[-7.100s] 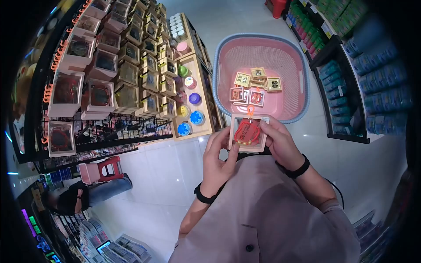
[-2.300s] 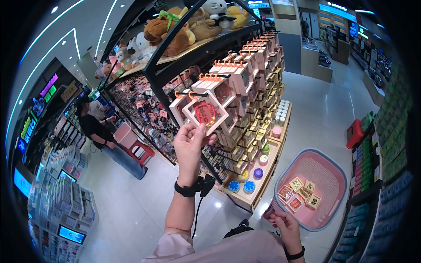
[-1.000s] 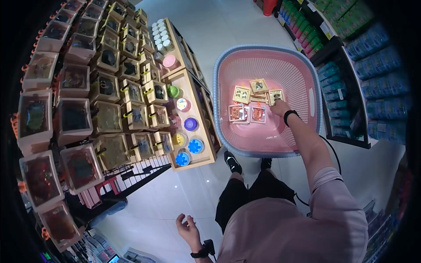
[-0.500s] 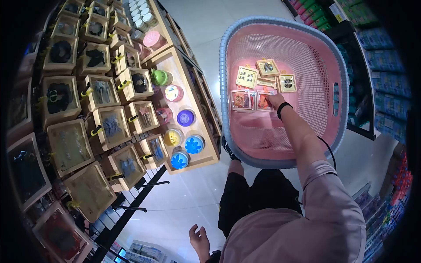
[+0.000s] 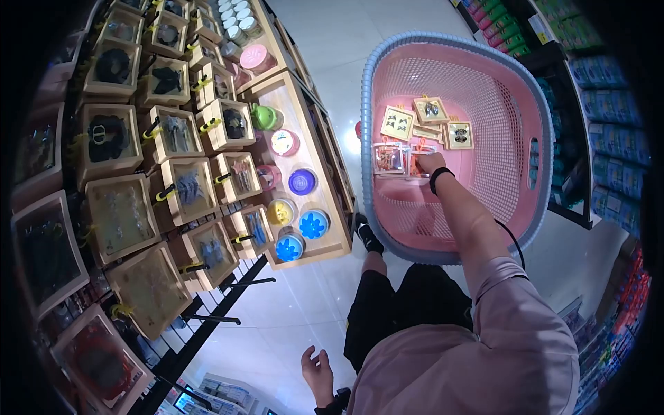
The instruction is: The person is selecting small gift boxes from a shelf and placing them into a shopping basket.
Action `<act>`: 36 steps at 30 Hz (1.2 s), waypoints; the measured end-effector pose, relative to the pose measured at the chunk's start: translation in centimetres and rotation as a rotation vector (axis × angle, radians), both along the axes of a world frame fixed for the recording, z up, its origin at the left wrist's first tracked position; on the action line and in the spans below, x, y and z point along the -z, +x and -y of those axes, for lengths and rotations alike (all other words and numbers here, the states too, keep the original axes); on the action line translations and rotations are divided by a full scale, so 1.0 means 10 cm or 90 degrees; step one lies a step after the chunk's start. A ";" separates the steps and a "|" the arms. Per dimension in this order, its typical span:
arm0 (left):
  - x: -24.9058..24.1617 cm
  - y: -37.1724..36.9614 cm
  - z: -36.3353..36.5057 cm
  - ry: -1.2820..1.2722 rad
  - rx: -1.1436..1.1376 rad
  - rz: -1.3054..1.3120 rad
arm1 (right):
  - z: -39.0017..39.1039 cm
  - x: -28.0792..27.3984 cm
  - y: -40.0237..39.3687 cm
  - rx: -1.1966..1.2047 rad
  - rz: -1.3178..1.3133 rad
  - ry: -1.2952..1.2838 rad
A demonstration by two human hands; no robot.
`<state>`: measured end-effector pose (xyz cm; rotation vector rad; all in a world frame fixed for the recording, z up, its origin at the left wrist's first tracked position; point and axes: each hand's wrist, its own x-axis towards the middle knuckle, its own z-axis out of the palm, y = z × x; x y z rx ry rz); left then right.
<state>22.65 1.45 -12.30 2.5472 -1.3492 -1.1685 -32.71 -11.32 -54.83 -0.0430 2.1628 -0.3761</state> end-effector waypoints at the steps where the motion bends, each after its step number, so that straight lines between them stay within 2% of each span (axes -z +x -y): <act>1: -0.02 -0.03 0.00 0.004 -0.003 -0.003 | 0.02 -0.12 0.03 0.011 -0.009 0.019; 5: 0.03 0.03 -0.07 -0.009 0.008 -0.012 | 0.08 -0.62 0.16 0.074 -0.033 0.040; 7: 0.03 0.01 -0.07 0.002 0.007 -0.012 | 0.04 -0.60 0.11 0.069 -0.007 0.048; 10: 0.02 -0.05 -0.05 -0.004 0.016 -0.013 | 0.00 -0.67 0.14 0.068 -0.064 0.014; 13: 0.05 -0.06 -0.05 -0.005 0.034 -0.015 | -0.02 -0.80 0.13 0.082 -0.031 -0.084; 20: 0.03 -0.13 -0.07 -0.018 0.051 -0.045 | -0.02 -1.12 0.07 -0.035 -0.072 -0.112; 22: 0.03 -0.17 -0.05 -0.030 0.069 -0.043 | -0.01 -1.55 0.06 -0.050 -0.127 -0.120; 23: 0.03 -0.20 -0.04 -0.039 0.078 -0.049 | -0.02 -1.58 -0.02 -0.091 -0.135 -0.147; 27: 0.00 -0.37 0.01 -0.099 0.109 -0.096 | -0.04 -2.25 -0.20 -0.084 -0.112 -0.194; 30: 0.04 -0.50 0.06 -0.160 0.139 -0.148 | -0.12 -2.79 -0.17 0.009 -0.027 -0.368; 33: -0.04 -0.74 0.16 -0.173 0.155 -0.208 | -0.31 -3.65 0.06 0.099 0.183 -0.514; 35: -0.29 -1.00 0.29 -0.141 0.166 -0.252 | -0.54 -4.18 0.31 0.178 0.336 -0.625; 36: -0.40 -1.13 0.34 -0.188 0.195 -0.282 | -0.66 -4.42 0.45 0.205 0.409 -0.676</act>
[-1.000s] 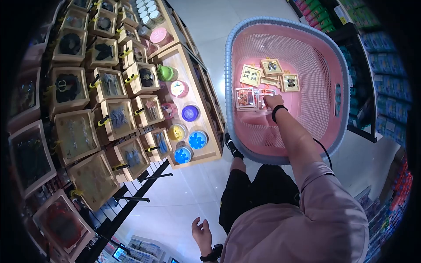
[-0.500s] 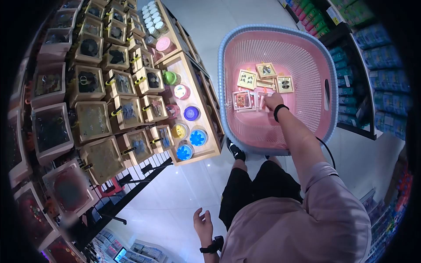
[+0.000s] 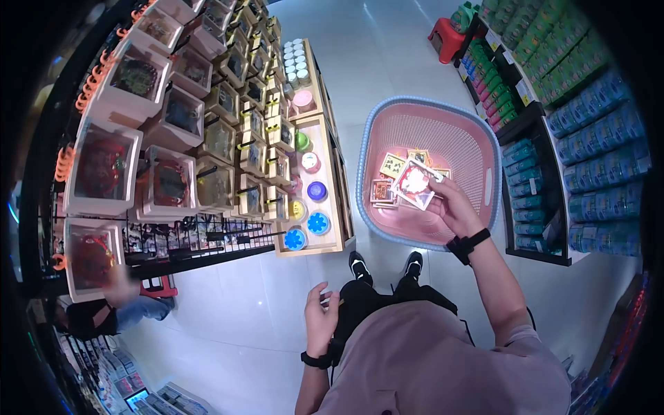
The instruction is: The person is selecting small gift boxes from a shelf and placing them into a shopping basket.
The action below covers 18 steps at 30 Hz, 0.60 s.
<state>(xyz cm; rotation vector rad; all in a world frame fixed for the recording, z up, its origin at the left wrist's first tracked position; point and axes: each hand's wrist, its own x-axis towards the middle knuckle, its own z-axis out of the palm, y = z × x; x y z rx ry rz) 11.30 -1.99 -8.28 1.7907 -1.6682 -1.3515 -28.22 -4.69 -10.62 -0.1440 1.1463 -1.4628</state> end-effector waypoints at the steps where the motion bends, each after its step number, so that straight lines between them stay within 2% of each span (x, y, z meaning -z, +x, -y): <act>1: -0.09 -0.15 0.03 -0.047 0.024 -0.033 | -0.10 -0.24 0.17 0.005 0.021 -0.028; 3: -0.39 -0.44 0.09 -0.121 0.069 -0.083 | -0.28 -0.59 0.47 -0.008 0.062 -0.077; 6: -0.71 -0.75 0.11 -0.280 0.150 -0.125 | -0.49 -0.85 0.75 -0.106 0.021 -0.116; 9: -1.09 -0.96 0.07 -0.433 0.236 -0.061 | -0.61 -1.03 0.92 -0.183 -0.080 -0.114; 13: -1.03 -1.07 -0.04 -0.419 0.234 -0.104 | -0.72 -1.10 1.15 -0.201 -0.212 -0.162; 15: -0.95 -1.06 -0.07 -0.309 0.184 -0.241 | -0.79 -1.23 1.32 -0.187 -0.247 -0.204; 18: -0.92 -0.98 -0.05 -0.105 0.130 -0.506 | -0.86 -1.41 1.42 -0.217 -0.407 -0.278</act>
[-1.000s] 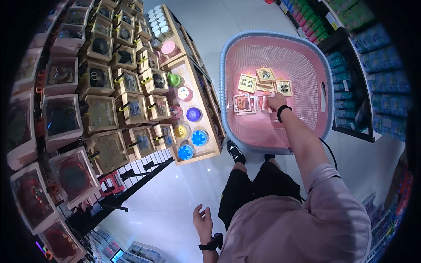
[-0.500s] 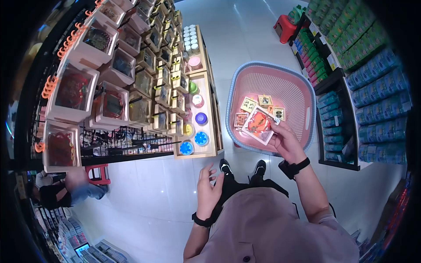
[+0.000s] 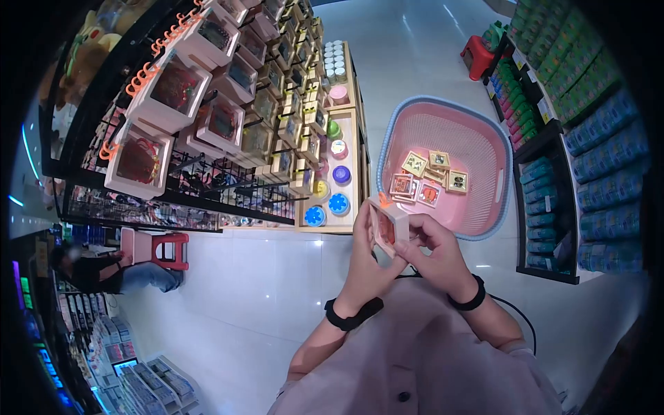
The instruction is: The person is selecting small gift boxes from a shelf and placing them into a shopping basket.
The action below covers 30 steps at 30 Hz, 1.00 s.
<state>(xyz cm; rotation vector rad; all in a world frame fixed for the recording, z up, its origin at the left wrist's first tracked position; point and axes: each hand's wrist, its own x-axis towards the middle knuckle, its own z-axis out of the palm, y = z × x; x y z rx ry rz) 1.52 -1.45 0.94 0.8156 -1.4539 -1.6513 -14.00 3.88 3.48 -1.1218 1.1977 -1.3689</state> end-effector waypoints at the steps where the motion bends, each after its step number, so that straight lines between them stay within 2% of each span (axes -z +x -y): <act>1: -0.01 0.09 0.04 0.101 0.040 -0.081 | -0.01 -0.06 0.02 -0.005 0.007 -0.015; 4: -0.10 0.28 0.12 0.314 0.096 -0.277 | -0.09 -0.06 0.08 0.002 -0.013 -0.063; 6: -0.13 0.36 0.12 0.430 0.104 -0.397 | -0.13 -0.10 0.06 -0.002 -0.114 -0.132; 10: 0.06 0.45 0.18 0.508 0.161 -0.593 | -0.24 -0.28 0.10 0.002 -0.231 -0.173; 11: 0.07 0.44 0.16 0.489 0.132 -0.537 | -0.24 -0.27 0.12 -0.008 -0.249 -0.183; 14: 0.05 0.35 0.09 0.464 0.094 -0.509 | -0.24 -0.24 0.16 -0.030 -0.285 -0.200; 15: -0.03 0.35 0.09 0.452 0.107 -0.440 | -0.24 -0.26 0.17 -0.035 -0.288 -0.197; 19: -0.06 0.22 0.06 0.112 0.049 -0.048 | -0.20 -0.22 0.17 -0.015 -0.225 -0.137; 22: -0.07 0.15 0.08 -0.310 -0.091 0.267 | -0.19 0.03 0.07 -0.025 -0.037 0.011; 23: -0.14 0.12 0.04 -0.318 -0.110 0.318 | -0.18 0.07 0.05 -0.039 0.066 0.054; 26: -0.28 0.02 0.00 -0.350 -0.111 0.376 | -0.16 0.11 -0.03 -0.046 0.157 0.106; 30: -0.37 0.03 -0.02 -0.302 -0.069 0.340 | -0.15 0.13 -0.11 0.008 0.165 0.105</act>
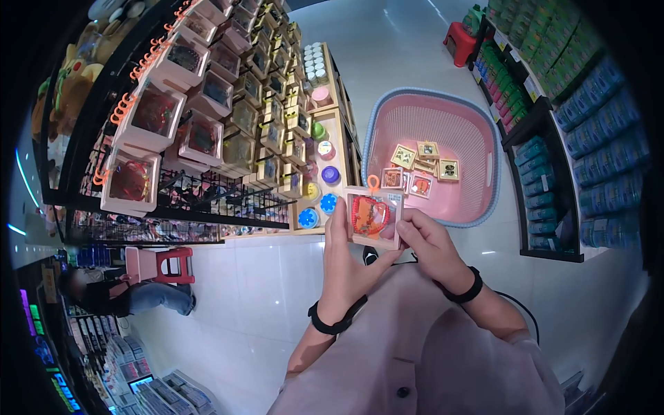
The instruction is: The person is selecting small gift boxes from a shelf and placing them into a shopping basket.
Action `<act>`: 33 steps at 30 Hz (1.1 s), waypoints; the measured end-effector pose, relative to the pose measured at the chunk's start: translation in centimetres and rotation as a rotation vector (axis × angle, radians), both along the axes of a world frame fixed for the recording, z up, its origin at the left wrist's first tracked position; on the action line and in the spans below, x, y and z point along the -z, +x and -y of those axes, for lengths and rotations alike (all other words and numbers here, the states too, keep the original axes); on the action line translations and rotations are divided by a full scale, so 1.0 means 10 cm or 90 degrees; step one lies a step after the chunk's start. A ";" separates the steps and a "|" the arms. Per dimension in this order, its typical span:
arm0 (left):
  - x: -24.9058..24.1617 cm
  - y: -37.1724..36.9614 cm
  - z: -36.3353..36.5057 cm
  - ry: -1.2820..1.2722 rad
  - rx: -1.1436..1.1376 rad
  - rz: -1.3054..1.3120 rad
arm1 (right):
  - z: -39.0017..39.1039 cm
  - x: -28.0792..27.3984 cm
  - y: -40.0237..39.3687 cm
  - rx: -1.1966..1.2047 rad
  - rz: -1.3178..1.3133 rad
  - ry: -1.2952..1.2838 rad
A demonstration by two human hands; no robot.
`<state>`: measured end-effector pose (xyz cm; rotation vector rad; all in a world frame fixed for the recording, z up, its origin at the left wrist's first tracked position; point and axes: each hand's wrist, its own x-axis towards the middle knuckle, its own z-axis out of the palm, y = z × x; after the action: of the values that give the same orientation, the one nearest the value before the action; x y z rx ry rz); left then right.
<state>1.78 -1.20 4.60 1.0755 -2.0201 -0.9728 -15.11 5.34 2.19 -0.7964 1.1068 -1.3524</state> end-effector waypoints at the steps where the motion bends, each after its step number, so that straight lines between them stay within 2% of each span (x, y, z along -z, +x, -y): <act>1: 0.07 0.05 0.02 0.024 0.011 -0.027 | 0.01 0.01 -0.03 0.012 0.012 0.000; 6: 0.04 0.10 0.00 0.211 0.069 -0.273 | 0.02 0.07 -0.14 0.058 0.066 0.023; 10: 0.05 0.11 0.03 0.357 0.110 -0.352 | 0.01 0.11 -0.17 0.077 0.083 0.022; 19: 0.18 0.16 0.00 0.446 0.141 -0.321 | 0.02 0.12 -0.13 0.099 0.014 -0.011; 22: 0.21 0.18 0.00 0.440 0.154 -0.279 | 0.02 0.10 -0.12 0.100 0.017 -0.016; 33: 0.21 0.19 -0.05 0.435 0.136 -0.290 | 0.00 0.13 -0.13 0.099 0.016 -0.027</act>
<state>3.68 -0.67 2.55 0.8497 -1.4675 -1.9120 -16.37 5.37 0.93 -0.7341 1.1426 -1.5169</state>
